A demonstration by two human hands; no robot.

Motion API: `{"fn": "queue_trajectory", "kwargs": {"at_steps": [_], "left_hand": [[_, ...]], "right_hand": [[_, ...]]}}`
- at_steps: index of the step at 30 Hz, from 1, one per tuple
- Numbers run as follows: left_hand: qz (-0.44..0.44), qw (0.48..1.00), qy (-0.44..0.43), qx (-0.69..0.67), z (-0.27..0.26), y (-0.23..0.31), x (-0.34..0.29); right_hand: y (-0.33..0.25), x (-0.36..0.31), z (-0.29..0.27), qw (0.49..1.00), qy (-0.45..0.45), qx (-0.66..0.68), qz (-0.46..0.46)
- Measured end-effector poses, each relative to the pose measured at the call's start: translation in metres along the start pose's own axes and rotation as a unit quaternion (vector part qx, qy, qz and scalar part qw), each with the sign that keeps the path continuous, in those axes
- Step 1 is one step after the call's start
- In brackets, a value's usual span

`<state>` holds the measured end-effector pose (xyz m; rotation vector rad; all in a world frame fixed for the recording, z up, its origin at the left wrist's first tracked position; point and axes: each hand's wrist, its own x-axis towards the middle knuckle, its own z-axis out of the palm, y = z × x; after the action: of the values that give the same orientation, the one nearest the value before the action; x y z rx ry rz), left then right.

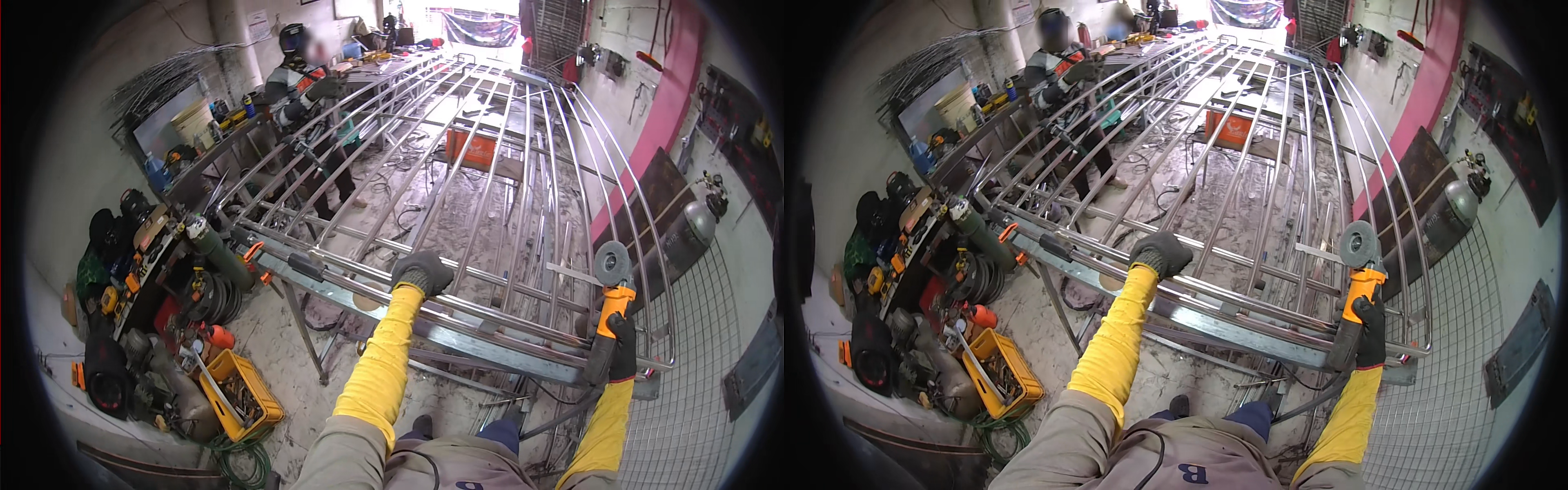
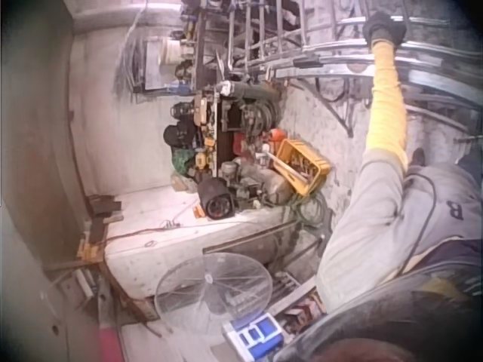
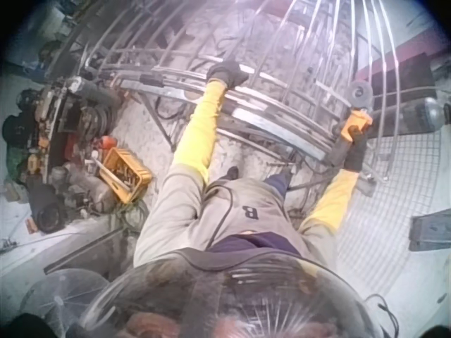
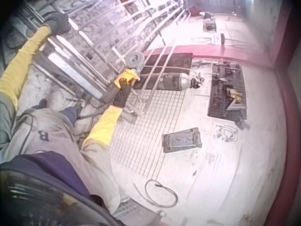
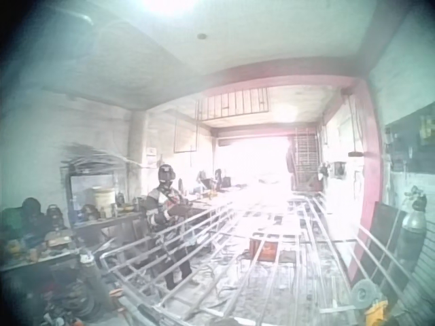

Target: The person grinds and polishes different sections and joints of a metal structure using an angle grinder.

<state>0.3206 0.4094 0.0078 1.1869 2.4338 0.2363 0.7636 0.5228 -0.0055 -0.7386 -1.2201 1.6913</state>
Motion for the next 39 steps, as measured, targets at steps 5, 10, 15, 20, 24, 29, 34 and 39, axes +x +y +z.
{"fn": "queue_trajectory", "kwargs": {"at_steps": [5, 10, 15, 20, 24, 29, 34, 39], "left_hand": [[0.011, 1.000, -0.004, 0.011, 0.006, -0.001, 0.008], [-0.007, 1.000, 0.006, 0.013, 0.009, -0.002, 0.011], [-0.010, 1.000, 0.005, 0.005, 0.007, -0.001, 0.008], [-0.018, 1.000, 0.015, 0.005, 0.008, 0.001, 0.007], [-0.011, 1.000, 0.011, 0.005, 0.004, -0.001, 0.007], [-0.016, 1.000, -0.001, 0.008, 0.005, -0.001, 0.007], [-0.015, 1.000, -0.001, 0.008, 0.004, 0.000, 0.005], [-0.019, 1.000, 0.001, 0.003, 0.003, 0.001, 0.002]], "right_hand": [[0.003, 0.002, -0.009, 1.000, -0.010, -0.009, 0.008], [-0.001, -0.001, 0.006, 1.000, -0.006, -0.002, -0.006], [-0.001, 0.001, 0.000, 1.000, -0.015, -0.013, -0.001], [-0.002, 0.001, 0.000, 1.000, -0.008, -0.017, 0.007], [-0.005, -0.001, 0.007, 1.000, -0.006, -0.019, 0.002], [-0.005, -0.002, 0.010, 0.999, 0.001, -0.041, -0.006], [-0.005, -0.002, 0.008, 0.998, 0.001, -0.056, -0.010], [-0.002, 0.000, 0.006, 1.000, 0.003, -0.028, -0.012]]}}
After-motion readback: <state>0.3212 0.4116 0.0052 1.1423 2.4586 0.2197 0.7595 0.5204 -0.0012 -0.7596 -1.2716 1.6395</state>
